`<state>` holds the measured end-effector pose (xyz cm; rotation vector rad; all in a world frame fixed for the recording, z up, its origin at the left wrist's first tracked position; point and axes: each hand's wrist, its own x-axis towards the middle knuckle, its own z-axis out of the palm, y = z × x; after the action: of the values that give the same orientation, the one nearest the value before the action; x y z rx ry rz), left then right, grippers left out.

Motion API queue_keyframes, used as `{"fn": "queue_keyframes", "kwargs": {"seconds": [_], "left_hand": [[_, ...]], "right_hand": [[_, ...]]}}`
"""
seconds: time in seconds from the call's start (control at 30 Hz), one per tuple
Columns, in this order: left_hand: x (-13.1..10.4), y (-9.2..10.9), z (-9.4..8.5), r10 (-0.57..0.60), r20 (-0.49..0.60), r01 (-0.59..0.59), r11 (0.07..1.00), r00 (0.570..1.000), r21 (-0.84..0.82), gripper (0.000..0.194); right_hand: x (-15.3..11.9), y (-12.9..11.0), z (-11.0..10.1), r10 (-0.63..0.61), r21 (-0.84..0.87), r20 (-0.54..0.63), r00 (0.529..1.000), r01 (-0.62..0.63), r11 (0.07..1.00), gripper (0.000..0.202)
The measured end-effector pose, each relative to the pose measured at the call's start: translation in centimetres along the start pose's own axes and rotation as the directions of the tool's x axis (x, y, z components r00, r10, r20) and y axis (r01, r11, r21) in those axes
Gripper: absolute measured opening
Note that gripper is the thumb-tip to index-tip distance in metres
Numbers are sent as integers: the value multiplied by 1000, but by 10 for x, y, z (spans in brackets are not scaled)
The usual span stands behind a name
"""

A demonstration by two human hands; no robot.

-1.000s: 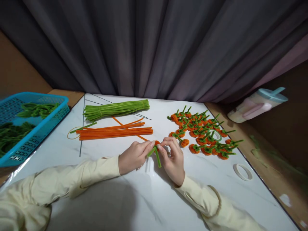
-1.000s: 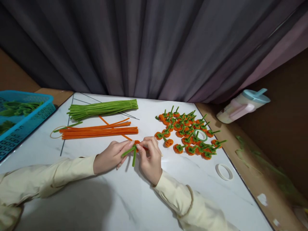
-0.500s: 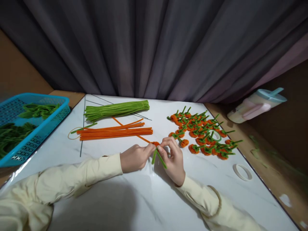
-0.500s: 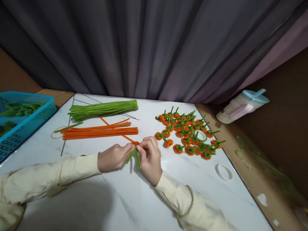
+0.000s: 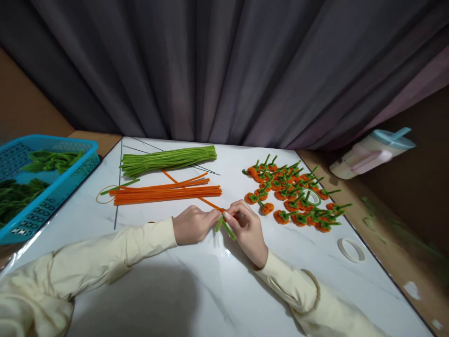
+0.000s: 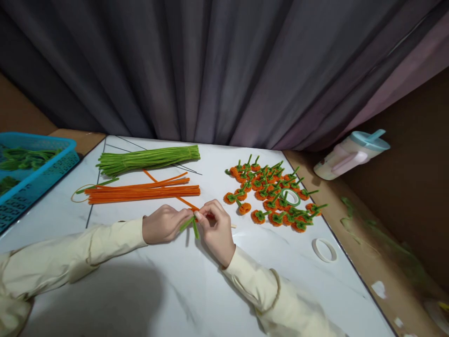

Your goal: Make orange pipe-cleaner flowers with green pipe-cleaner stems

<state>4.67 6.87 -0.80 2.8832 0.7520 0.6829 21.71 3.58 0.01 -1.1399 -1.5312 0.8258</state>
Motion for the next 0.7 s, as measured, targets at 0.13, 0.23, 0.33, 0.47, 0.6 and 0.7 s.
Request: {"fn": "queue_keyframes", "kwargs": {"seconds": [0.13, 0.23, 0.33, 0.47, 0.6, 0.7], "left_hand": [[-1, 4, 0, -321, 98, 333, 861, 942, -384, 12], [1, 6, -3, -435, 143, 441, 728, 889, -526, 13], [4, 6, -6, -476, 134, 460, 678, 869, -573, 13], [4, 5, -6, -466, 139, 452, 673, 874, -585, 12], [3, 5, -5, -444, 157, 447, 683, 882, -578, 13], [2, 5, -5, -439, 150, 441, 695, 886, -568, 12]], "right_hand": [[0, 1, -1, -24, 25, -65, 998, 26, 999, 7], [-2, 0, -3, -91, -51, -51, 995, 88, 995, 12], [-4, -2, -4, -163, -160, -38, 986, 155, 975, 11], [-6, -3, -2, -205, -220, -5, 979, 199, 955, 13], [-4, -1, -2, -209, -262, 8, 978, 203, 943, 16], [-3, 1, -3, -262, -294, 21, 965, 257, 921, 21]]}}
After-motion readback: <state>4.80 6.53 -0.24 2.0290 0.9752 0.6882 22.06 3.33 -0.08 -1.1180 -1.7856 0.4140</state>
